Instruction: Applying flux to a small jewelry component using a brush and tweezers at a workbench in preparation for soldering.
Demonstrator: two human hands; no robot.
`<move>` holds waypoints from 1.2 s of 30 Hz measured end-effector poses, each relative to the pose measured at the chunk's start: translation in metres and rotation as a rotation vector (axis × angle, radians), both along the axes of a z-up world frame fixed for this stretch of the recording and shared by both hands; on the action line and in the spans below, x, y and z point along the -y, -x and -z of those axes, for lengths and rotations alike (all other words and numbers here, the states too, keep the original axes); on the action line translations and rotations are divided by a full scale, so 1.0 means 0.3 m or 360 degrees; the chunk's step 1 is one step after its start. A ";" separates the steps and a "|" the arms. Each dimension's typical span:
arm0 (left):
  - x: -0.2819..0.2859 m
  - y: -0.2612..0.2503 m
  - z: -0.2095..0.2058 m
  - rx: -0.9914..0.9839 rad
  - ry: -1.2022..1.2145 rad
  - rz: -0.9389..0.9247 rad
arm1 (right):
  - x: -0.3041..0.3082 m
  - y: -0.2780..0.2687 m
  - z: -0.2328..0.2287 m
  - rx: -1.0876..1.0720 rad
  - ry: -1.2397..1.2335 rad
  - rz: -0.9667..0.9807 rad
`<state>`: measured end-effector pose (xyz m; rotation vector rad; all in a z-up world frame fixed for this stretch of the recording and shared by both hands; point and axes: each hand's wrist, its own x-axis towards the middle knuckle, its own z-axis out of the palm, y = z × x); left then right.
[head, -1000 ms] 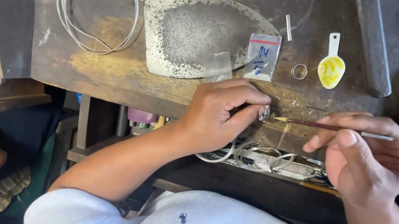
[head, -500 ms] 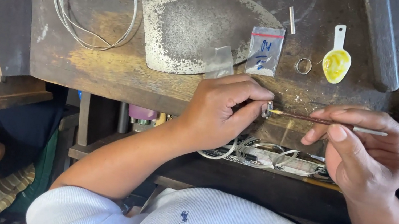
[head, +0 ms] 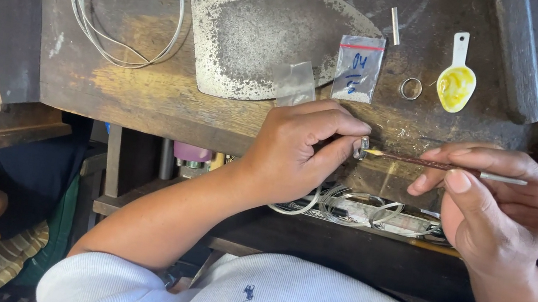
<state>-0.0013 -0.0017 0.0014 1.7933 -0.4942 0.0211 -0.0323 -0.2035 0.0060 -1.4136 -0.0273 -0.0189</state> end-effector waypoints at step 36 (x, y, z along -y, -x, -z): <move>-0.001 0.001 0.006 0.0027 0.0060 0.0008 | 0.022 -0.001 0.006 0.0029 -0.0014 0.0104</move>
